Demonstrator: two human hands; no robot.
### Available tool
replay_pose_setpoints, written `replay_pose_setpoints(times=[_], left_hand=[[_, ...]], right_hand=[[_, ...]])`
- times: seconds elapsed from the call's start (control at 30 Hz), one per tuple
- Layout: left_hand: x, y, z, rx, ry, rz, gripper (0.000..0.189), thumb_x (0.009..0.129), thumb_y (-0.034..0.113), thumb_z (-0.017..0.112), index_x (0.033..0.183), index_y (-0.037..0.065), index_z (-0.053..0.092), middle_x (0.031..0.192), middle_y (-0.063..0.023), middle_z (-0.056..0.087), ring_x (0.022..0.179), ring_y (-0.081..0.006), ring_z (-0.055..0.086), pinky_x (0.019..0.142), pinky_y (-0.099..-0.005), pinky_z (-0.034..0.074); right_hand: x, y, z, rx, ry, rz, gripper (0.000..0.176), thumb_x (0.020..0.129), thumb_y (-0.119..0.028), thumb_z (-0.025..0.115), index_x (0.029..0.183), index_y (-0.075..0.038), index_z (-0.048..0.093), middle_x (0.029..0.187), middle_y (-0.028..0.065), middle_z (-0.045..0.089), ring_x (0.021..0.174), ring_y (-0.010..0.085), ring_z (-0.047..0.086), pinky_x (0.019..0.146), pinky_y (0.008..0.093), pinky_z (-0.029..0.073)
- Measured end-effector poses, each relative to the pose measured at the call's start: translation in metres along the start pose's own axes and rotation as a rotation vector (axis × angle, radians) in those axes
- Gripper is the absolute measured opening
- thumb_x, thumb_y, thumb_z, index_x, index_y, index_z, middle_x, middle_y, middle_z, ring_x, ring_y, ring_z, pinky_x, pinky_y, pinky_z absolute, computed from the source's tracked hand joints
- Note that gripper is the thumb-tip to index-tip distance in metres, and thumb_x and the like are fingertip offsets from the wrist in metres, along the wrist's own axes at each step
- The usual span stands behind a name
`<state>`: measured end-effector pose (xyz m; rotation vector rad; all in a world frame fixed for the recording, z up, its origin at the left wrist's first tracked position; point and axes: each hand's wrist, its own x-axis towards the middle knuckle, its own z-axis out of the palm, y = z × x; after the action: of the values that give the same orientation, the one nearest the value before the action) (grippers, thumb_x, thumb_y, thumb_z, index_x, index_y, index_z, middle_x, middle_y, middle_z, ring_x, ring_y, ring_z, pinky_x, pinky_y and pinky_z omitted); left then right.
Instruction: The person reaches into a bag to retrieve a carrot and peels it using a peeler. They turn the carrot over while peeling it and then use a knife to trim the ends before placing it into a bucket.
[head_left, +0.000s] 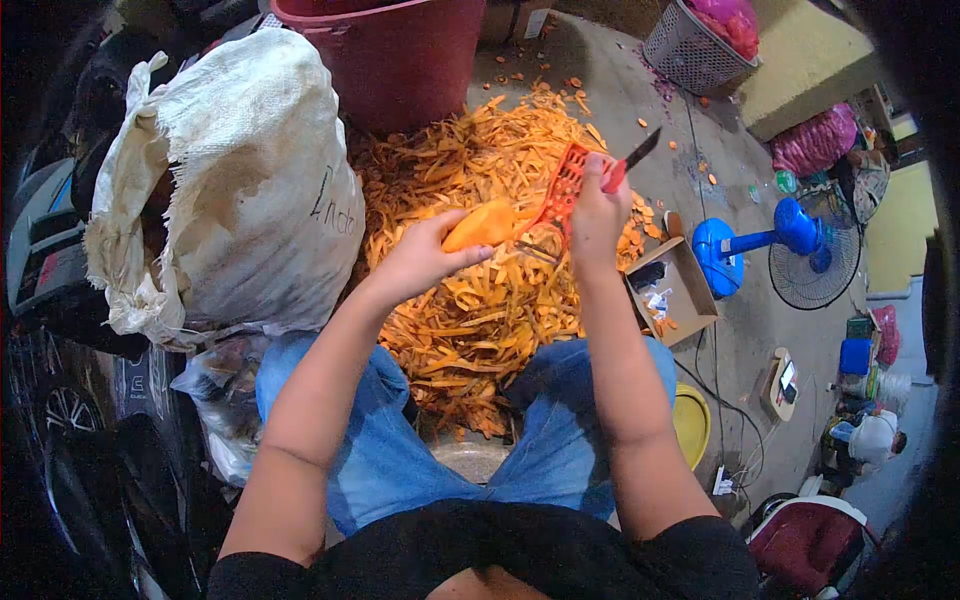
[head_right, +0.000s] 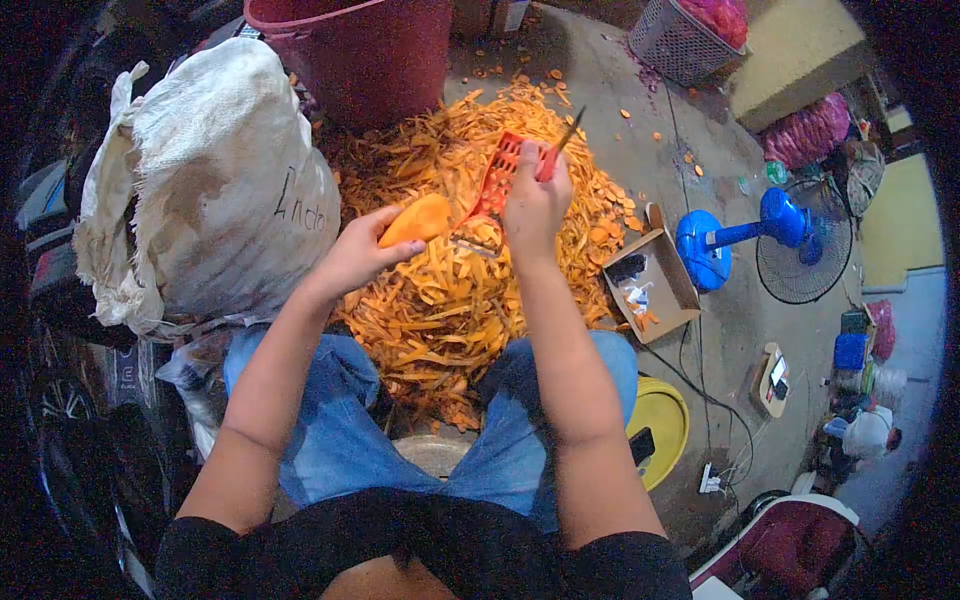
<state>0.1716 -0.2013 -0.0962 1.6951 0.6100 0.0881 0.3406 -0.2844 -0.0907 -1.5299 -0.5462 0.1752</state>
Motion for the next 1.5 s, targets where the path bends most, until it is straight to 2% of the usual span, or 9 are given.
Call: replay_pose_setpoints(times=[0.2, 0.37, 0.5, 0.73, 0.8, 0.83, 0.93, 1.1, 1.5], left_hand=[[0.003, -0.009, 0.001, 0.351, 0.094, 0.147, 0.047, 0.068, 0.039, 0.056, 0.093, -0.001, 0.048, 0.081, -0.0169, 0.054, 0.076, -0.0257, 0.052, 0.068, -0.0308, 0.039], [0.000, -0.038, 0.016, 0.697, -0.395, -0.046, 0.048, 0.071, 0.045, 0.049, 0.090, 0.001, 0.049, 0.082, -0.0163, 0.054, 0.077, -0.0250, 0.053, 0.066, -0.0310, 0.041], [0.004, -0.022, 0.002, 1.201, -0.592, -0.300, 0.050, 0.070, 0.051, 0.044, 0.079, 0.003, 0.056, 0.074, -0.0148, 0.057, 0.072, -0.0271, 0.055, 0.062, -0.0370, 0.043], [0.027, 0.136, -0.146, 1.598, 1.032, 0.218, 0.043, 0.074, 0.035, 0.047, 0.108, 0.009, 0.040, 0.087, -0.0145, 0.053, 0.077, -0.0318, 0.052, 0.065, -0.0392, 0.041], [-0.009, 0.188, -0.139, 1.455, 1.050, 0.051, 0.050, 0.064, 0.027, 0.059, 0.107, 0.011, 0.041, 0.094, -0.0153, 0.048, 0.085, -0.0284, 0.048, 0.070, -0.0360, 0.041], [-0.003, 0.154, -0.205, 1.606, 0.970, 0.440, 0.038, 0.074, 0.034, 0.046, 0.102, 0.008, 0.045, 0.086, -0.0148, 0.052, 0.078, -0.0320, 0.051, 0.066, -0.0377, 0.040], [-0.049, 0.135, -0.207, 1.460, 0.829, -0.066, 0.032, 0.077, 0.032, 0.041, 0.090, 0.002, 0.047, 0.080, -0.0181, 0.051, 0.076, -0.0316, 0.051, 0.063, -0.0366, 0.039], [-0.099, -0.108, -0.353, 0.934, 0.638, -0.056, 0.027, 0.078, 0.019, 0.034, 0.086, -0.001, 0.050, 0.084, -0.0207, 0.052, 0.080, -0.0267, 0.051, 0.066, -0.0324, 0.039], [-0.094, -0.056, -0.244, 1.149, 0.482, -0.136, 0.032, 0.073, 0.020, 0.045, 0.096, -0.001, 0.046, 0.091, -0.0188, 0.052, 0.085, -0.0260, 0.050, 0.071, -0.0311, 0.038]], right_hand=[[0.003, -0.024, -0.027, 0.161, 0.142, -0.063, 0.014, 0.081, -0.016, 0.045, 0.072, -0.005, 0.044, 0.061, -0.0036, 0.036, 0.058, 0.0054, 0.035, 0.054, 0.0190, 0.032], [-0.014, -0.002, -0.058, 0.411, 0.261, -0.155, 0.009, 0.081, -0.015, 0.043, 0.080, -0.006, 0.042, 0.066, -0.0009, 0.040, 0.057, 0.0071, 0.040, 0.057, 0.0208, 0.038], [-0.001, 0.007, -0.057, 0.525, 0.301, 0.411, 0.022, 0.081, -0.021, 0.041, 0.090, -0.001, 0.047, 0.082, 0.0067, 0.051, 0.071, 0.0166, 0.052, 0.064, 0.0295, 0.044], [0.010, 0.036, -0.059, 0.469, 0.225, 0.462, 0.026, 0.081, -0.019, 0.041, 0.093, 0.004, 0.047, 0.085, 0.0099, 0.053, 0.073, 0.0200, 0.054, 0.064, 0.0319, 0.045], [0.012, 0.043, -0.062, 0.511, 0.186, 0.476, 0.026, 0.081, -0.018, 0.041, 0.093, 0.004, 0.047, 0.085, 0.0104, 0.053, 0.072, 0.0206, 0.054, 0.063, 0.0324, 0.046], [0.013, 0.043, -0.063, 0.513, 0.178, 0.476, 0.026, 0.081, -0.018, 0.041, 0.093, 0.004, 0.047, 0.085, 0.0104, 0.053, 0.072, 0.0206, 0.054, 0.063, 0.0324, 0.046], [0.014, 0.047, -0.066, 0.503, 0.155, 0.486, 0.026, 0.081, -0.019, 0.042, 0.092, 0.004, 0.048, 0.084, 0.0101, 0.054, 0.072, 0.0204, 0.054, 0.062, 0.0319, 0.046], [0.009, 0.037, -0.059, 0.474, 0.134, 0.511, 0.026, 0.080, -0.020, 0.044, 0.091, 0.003, 0.048, 0.082, 0.0095, 0.054, 0.069, 0.0198, 0.054, 0.060, 0.0307, 0.046], [0.004, 0.034, -0.054, 0.379, 0.126, 0.473, 0.022, 0.078, -0.019, 0.049, 0.084, 0.002, 0.048, 0.079, 0.0061, 0.052, 0.067, 0.0141, 0.050, 0.062, 0.0263, 0.041]])
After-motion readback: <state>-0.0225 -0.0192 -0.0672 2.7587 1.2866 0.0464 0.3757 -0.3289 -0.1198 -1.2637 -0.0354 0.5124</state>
